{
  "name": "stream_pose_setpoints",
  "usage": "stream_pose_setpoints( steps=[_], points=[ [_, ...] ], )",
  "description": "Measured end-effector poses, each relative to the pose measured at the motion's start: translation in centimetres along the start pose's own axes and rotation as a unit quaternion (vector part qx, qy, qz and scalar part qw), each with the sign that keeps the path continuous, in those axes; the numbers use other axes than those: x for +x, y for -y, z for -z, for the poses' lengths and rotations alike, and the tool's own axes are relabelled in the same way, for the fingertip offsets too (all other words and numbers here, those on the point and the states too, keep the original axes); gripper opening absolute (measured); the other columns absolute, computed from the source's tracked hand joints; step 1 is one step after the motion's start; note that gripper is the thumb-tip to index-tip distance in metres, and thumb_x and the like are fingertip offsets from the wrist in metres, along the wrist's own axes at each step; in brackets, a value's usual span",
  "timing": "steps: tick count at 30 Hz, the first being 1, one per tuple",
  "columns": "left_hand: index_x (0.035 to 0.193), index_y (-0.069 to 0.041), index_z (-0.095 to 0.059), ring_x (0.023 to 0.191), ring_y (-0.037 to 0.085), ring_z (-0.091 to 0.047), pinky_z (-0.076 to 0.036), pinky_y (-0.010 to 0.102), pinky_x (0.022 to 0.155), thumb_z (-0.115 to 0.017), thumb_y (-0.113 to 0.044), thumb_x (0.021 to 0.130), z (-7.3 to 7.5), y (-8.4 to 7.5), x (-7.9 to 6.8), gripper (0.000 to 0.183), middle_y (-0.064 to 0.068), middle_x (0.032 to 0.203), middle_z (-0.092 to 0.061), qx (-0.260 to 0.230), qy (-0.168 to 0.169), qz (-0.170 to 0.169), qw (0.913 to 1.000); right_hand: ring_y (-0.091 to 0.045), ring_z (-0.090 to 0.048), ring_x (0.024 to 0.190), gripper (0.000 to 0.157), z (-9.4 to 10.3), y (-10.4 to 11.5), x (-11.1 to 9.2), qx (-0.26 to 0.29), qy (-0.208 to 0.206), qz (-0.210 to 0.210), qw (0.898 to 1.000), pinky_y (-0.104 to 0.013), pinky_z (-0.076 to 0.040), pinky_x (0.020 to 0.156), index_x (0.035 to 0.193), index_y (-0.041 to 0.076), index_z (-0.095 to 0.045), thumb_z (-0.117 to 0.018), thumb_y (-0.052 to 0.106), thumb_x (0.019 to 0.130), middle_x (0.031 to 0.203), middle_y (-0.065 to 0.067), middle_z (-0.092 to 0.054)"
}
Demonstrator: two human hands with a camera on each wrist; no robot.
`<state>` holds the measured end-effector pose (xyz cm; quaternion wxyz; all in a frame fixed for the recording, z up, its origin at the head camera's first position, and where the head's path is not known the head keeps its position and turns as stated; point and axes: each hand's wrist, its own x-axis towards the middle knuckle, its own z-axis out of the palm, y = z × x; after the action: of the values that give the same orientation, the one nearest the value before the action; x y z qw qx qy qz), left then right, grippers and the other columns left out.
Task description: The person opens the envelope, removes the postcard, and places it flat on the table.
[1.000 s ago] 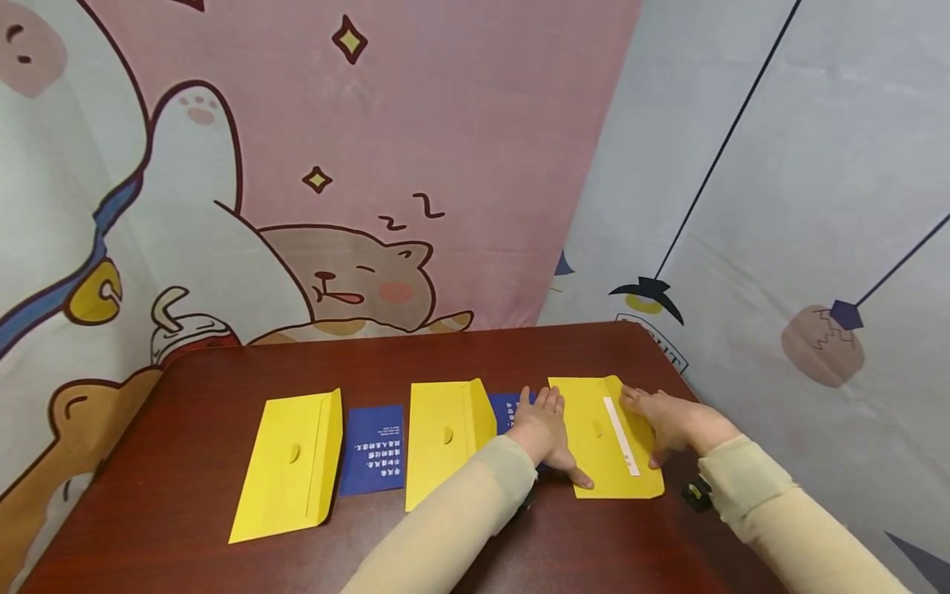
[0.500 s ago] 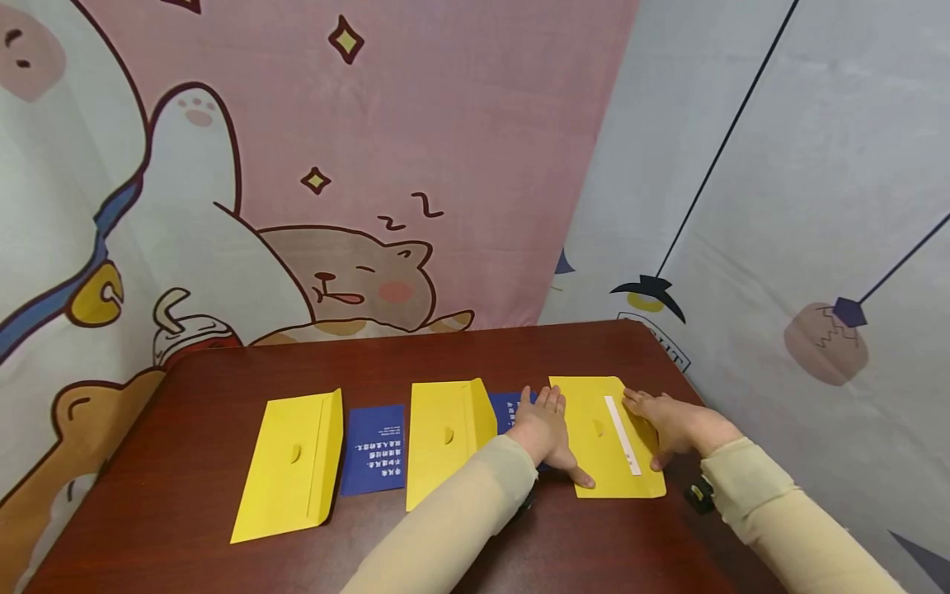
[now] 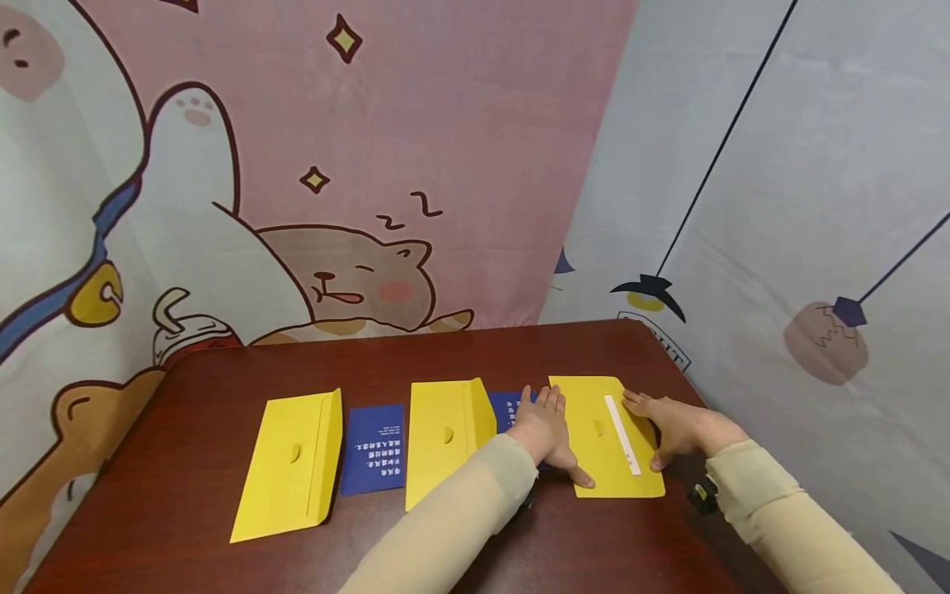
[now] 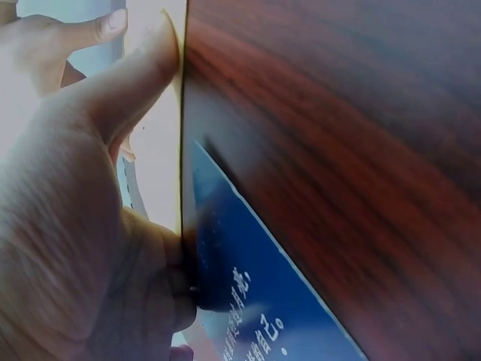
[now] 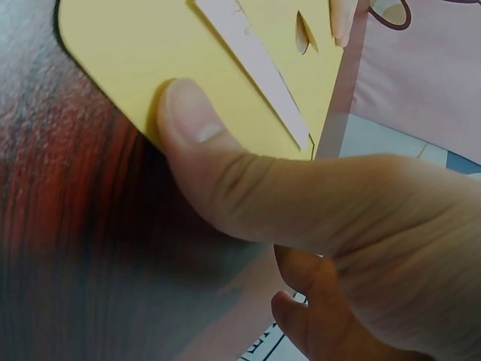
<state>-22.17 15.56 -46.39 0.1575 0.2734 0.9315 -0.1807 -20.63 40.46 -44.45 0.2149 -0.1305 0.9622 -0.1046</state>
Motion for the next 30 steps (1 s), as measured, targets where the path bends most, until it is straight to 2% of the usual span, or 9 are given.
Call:
stream_pose_setpoints(
  steps=[3,7,11,14,17,20,25,30],
  points=[
    [0.17,-0.027,-0.018,0.161,0.015,-0.009,-0.01,0.045,0.128,-0.044,-0.106,0.064,0.2,0.0,0.3,0.135,-0.007,0.176,-0.013,-0.005,-0.006,-0.017,0.9998,-0.066,-0.029,0.143,0.119,0.1,-0.3,-0.2,0.007,0.001,-0.002,1.0,-0.075,-0.032,0.111,0.164,0.001,-0.034,-0.098,0.025,0.066,0.165,-0.034,-0.028],
    [0.165,-0.03,-0.039,0.16,0.019,-0.02,-0.013,0.047,0.128,-0.05,-0.103,0.066,0.5,-0.2,0.9,0.123,-0.004,0.172,-0.029,-0.037,-0.041,-0.039,0.9977,-0.066,-0.029,0.143,0.119,0.0,-0.4,-0.4,0.006,0.001,-0.002,1.0,-0.075,-0.032,0.11,0.164,0.002,-0.033,-0.098,0.025,0.067,0.164,-0.035,-0.028],
    [0.155,-0.03,-0.055,0.156,0.024,-0.031,-0.017,0.047,0.127,-0.053,-0.1,0.071,0.8,-0.6,1.3,0.109,-0.001,0.164,-0.045,-0.084,-0.072,-0.035,0.9932,-0.068,-0.029,0.142,0.119,-0.3,-0.3,-0.3,0.003,0.003,0.002,1.0,-0.075,-0.033,0.109,0.164,0.001,-0.033,-0.098,0.024,0.067,0.164,-0.037,-0.028],
    [0.145,-0.027,-0.066,0.15,0.028,-0.041,-0.022,0.049,0.125,-0.058,-0.094,0.075,1.0,-1.3,1.9,0.097,0.0,0.153,-0.057,-0.135,-0.09,-0.017,0.9866,-0.07,-0.027,0.141,0.118,-0.4,-0.2,-0.2,0.005,0.006,0.002,1.0,-0.076,-0.033,0.108,0.164,0.002,-0.032,-0.098,0.024,0.068,0.164,-0.036,-0.027],
    [0.13,-0.021,-0.076,0.136,0.03,-0.054,-0.032,0.05,0.12,-0.067,-0.081,0.082,1.1,-2.2,2.5,0.078,0.002,0.139,-0.067,-0.199,-0.123,0.017,0.972,-0.07,-0.026,0.141,0.117,-0.5,-0.2,-0.2,0.005,0.008,-0.003,1.0,-0.075,-0.034,0.108,0.164,0.003,-0.032,-0.097,0.022,0.069,0.165,-0.035,-0.027],
    [0.117,-0.017,-0.08,0.122,0.031,-0.063,-0.042,0.05,0.113,-0.071,-0.07,0.085,1.2,-3.2,3.2,0.063,0.003,0.124,-0.072,-0.223,-0.154,0.054,0.961,-0.069,-0.026,0.142,0.117,-0.7,-0.2,-0.2,0.009,0.008,-0.013,1.0,-0.075,-0.034,0.109,0.165,0.004,-0.033,-0.097,0.021,0.068,0.165,-0.034,-0.028],
    [0.111,-0.02,-0.081,0.115,0.031,-0.064,-0.045,0.052,0.108,-0.069,-0.071,0.085,1.5,-4.9,4.4,0.058,0.0,0.113,-0.074,-0.182,-0.156,0.093,0.9664,-0.069,-0.026,0.143,0.117,-0.6,-0.1,-0.3,0.01,0.007,-0.019,1.0,-0.075,-0.034,0.109,0.165,0.004,-0.032,-0.097,0.019,0.069,0.164,-0.035,-0.029],
    [0.113,-0.022,-0.081,0.118,0.031,-0.065,-0.043,0.055,0.111,-0.068,-0.073,0.084,2.2,-5.8,4.9,0.059,-0.002,0.118,-0.074,-0.183,-0.14,0.122,0.9654,-0.07,-0.027,0.141,0.115,-0.5,0.2,-0.3,0.008,0.004,-0.013,1.0,-0.075,-0.034,0.108,0.163,0.002,-0.034,-0.097,0.017,0.069,0.163,-0.035,-0.03]
  ],
)
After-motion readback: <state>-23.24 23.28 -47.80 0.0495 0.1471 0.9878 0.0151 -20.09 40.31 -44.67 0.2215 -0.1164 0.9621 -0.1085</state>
